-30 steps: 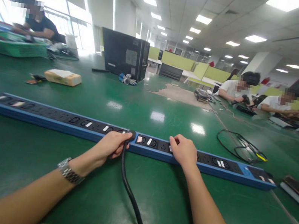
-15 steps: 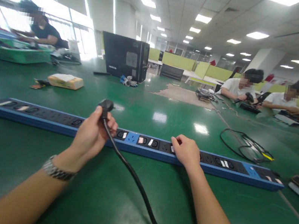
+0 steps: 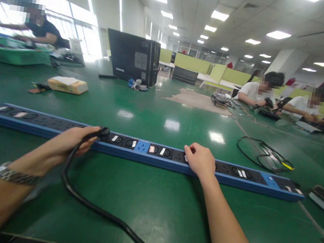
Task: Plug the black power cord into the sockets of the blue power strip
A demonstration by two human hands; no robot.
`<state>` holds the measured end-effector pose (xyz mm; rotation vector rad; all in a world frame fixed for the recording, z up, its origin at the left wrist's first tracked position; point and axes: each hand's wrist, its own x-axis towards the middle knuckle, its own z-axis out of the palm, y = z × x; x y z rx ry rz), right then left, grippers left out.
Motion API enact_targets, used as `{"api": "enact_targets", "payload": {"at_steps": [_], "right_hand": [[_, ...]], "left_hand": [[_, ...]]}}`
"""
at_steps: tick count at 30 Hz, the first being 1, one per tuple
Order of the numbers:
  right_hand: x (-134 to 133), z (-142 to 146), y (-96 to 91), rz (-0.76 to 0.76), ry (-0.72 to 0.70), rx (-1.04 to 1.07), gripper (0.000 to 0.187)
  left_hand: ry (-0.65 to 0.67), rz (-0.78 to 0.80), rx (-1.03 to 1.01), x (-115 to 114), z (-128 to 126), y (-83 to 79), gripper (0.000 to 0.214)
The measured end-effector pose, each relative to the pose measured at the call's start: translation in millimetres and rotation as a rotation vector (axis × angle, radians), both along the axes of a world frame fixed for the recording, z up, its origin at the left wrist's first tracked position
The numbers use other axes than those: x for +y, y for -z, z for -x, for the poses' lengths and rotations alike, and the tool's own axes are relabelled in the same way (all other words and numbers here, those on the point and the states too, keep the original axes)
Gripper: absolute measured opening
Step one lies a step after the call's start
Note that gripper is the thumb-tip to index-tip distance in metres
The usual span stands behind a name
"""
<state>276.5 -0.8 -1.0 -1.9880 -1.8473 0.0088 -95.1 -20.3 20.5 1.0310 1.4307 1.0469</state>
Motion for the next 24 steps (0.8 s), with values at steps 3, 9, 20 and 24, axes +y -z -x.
{"api": "enact_targets", "payload": {"at_steps": [3, 9, 20, 24], "right_hand": [[-0.1, 0.2, -0.3, 0.008, 0.011, -0.002, 0.037], [-0.6, 0.7, -0.8, 0.012, 0.016, 0.002, 0.037], [-0.4, 1.7, -0.9, 0.026, 0.023, -0.016, 0.038], [-0.2, 1.3, -0.6, 0.025, 0.025, -0.015, 0.038]], "left_hand": [[-0.019, -0.025, 0.111, 0.2, -2.5, 1.4, 0.043], [-0.066, -0.076, 0.187, -1.3, -3.3, 9.0, 0.042], [-0.001, -0.173, -0.242, -15.6, -57.5, -6.4, 0.036], [0.165, -0.056, -0.138, -20.3, -96.7, 1.7, 0.041]]}}
